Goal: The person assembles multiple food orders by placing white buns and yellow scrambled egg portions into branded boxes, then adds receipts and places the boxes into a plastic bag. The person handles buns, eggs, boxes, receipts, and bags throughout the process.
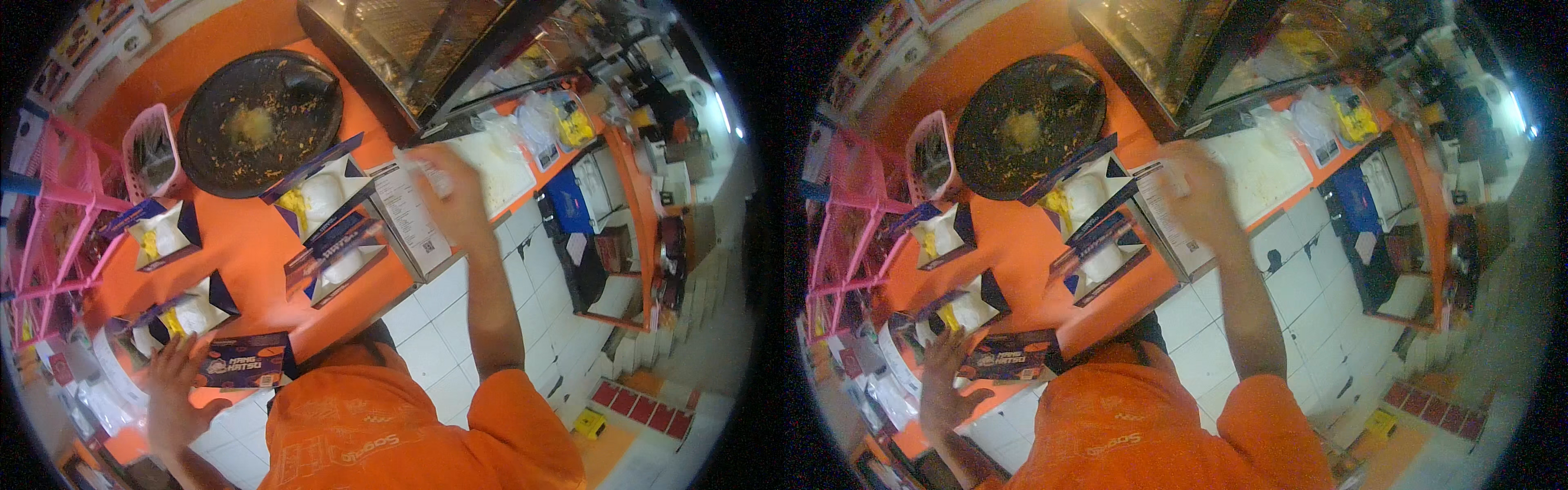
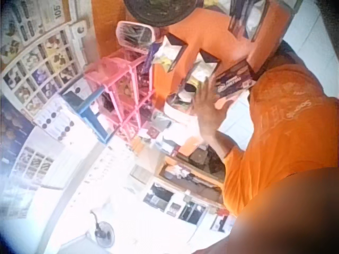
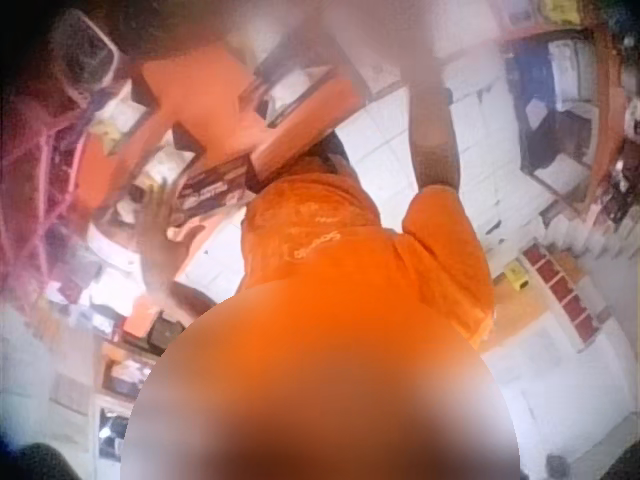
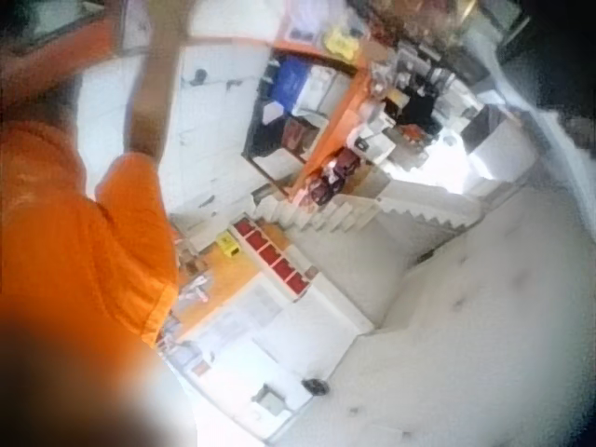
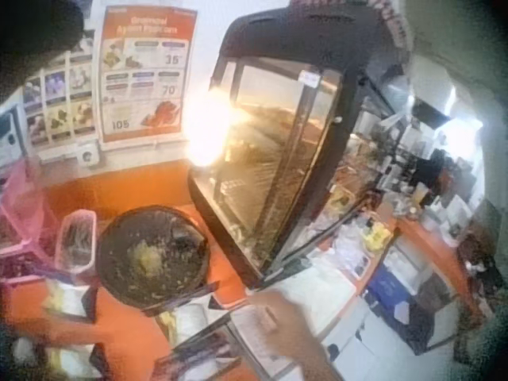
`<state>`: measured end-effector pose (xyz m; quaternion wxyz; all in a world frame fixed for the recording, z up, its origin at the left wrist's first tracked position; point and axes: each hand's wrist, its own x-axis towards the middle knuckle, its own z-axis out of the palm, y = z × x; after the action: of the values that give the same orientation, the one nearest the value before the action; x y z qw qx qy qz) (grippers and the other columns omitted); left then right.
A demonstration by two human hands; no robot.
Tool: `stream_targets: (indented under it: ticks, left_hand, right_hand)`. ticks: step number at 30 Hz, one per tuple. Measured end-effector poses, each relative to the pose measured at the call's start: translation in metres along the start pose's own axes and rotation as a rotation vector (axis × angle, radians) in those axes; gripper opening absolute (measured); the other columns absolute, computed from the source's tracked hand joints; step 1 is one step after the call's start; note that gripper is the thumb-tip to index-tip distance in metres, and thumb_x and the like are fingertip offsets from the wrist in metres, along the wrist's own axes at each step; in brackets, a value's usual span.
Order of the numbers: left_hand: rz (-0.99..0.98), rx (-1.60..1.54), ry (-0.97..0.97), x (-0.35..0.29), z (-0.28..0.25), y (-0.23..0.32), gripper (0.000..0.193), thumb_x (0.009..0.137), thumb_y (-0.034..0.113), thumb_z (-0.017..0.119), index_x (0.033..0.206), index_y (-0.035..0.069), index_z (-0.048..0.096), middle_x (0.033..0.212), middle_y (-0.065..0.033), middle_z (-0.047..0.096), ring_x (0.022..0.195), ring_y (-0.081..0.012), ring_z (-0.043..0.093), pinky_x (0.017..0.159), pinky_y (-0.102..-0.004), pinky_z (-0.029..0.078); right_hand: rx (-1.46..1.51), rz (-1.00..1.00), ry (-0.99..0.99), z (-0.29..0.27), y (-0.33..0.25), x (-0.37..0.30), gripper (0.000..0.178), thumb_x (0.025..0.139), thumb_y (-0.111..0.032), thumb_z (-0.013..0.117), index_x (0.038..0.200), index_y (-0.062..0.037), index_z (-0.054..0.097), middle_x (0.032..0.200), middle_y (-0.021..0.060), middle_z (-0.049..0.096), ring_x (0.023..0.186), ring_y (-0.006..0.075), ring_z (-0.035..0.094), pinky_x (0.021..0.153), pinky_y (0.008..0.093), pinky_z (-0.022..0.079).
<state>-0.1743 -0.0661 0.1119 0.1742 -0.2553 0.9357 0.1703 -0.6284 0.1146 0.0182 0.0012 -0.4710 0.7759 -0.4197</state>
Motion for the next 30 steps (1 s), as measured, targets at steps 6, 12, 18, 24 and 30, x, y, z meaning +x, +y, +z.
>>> stream_targets:
  ticks: [6, 12, 18, 24, 30]
  left_hand:
    - [-0.243, -0.156, 0.035, 0.027, 0.054, 0.012, 0.033, 0.077, 0.001, 0.072, 0.110, 0.005, 0.074, 0.115, -0.0110, 0.073, 0.121, -0.0301, 0.063, 0.115, -0.0537, 0.037]
    - [-0.389, -0.248, 0.232, 0.034, 0.058, 0.000, 0.022, 0.086, -0.003, 0.062, 0.106, -0.003, 0.072, 0.085, -0.0171, 0.070, 0.073, -0.0305, 0.066, 0.073, -0.0422, 0.052]
    - [-0.415, 0.149, 0.183, 0.029, 0.037, 0.025, 0.064, 0.082, 0.016, 0.080, 0.138, -0.004, 0.058, 0.131, -0.0256, 0.064, 0.120, -0.0401, 0.062, 0.104, -0.0467, 0.049]
    - [0.094, -1.344, 0.333, 0.095, 0.023, 0.097, 0.100, 0.080, 0.056, 0.081, 0.154, 0.000, 0.043, 0.159, -0.0158, 0.044, 0.148, -0.0256, 0.038, 0.118, -0.0430, 0.034]
    - [0.307, -2.258, 0.688, 0.077, 0.017, 0.104, 0.066, 0.098, 0.015, 0.067, 0.155, 0.002, 0.036, 0.154, -0.0195, 0.048, 0.139, -0.0362, 0.051, 0.116, -0.0479, 0.042]
  right_hand:
    - [-0.244, 0.449, -0.028, -0.014, 0.137, -0.003, 0.029, 0.089, -0.002, 0.067, 0.118, -0.0056, 0.068, 0.113, 0.0164, 0.071, 0.101, 0.0276, 0.069, 0.086, 0.0359, 0.054]
    - [0.508, 0.382, -0.169, -0.043, 0.095, -0.016, 0.047, 0.092, 0.003, 0.063, 0.139, -0.0032, 0.061, 0.137, 0.0157, 0.062, 0.122, 0.0202, 0.060, 0.102, 0.0313, 0.048]
    - [0.548, 0.198, -0.076, -0.061, 0.043, -0.007, 0.047, 0.093, 0.006, 0.057, 0.140, 0.0041, 0.058, 0.140, 0.0185, 0.060, 0.130, 0.0235, 0.056, 0.109, 0.0338, 0.043]
    - [0.692, 0.021, -0.190, -0.031, -0.055, -0.005, 0.042, 0.091, 0.003, 0.063, 0.132, 0.0001, 0.066, 0.128, 0.0165, 0.068, 0.109, 0.0229, 0.067, 0.094, 0.0345, 0.053]
    - [0.671, -0.577, -0.985, 0.026, -0.159, 0.017, 0.029, 0.092, -0.013, 0.071, 0.120, -0.0081, 0.074, 0.107, 0.0142, 0.075, 0.084, 0.0294, 0.074, 0.077, 0.0405, 0.059]
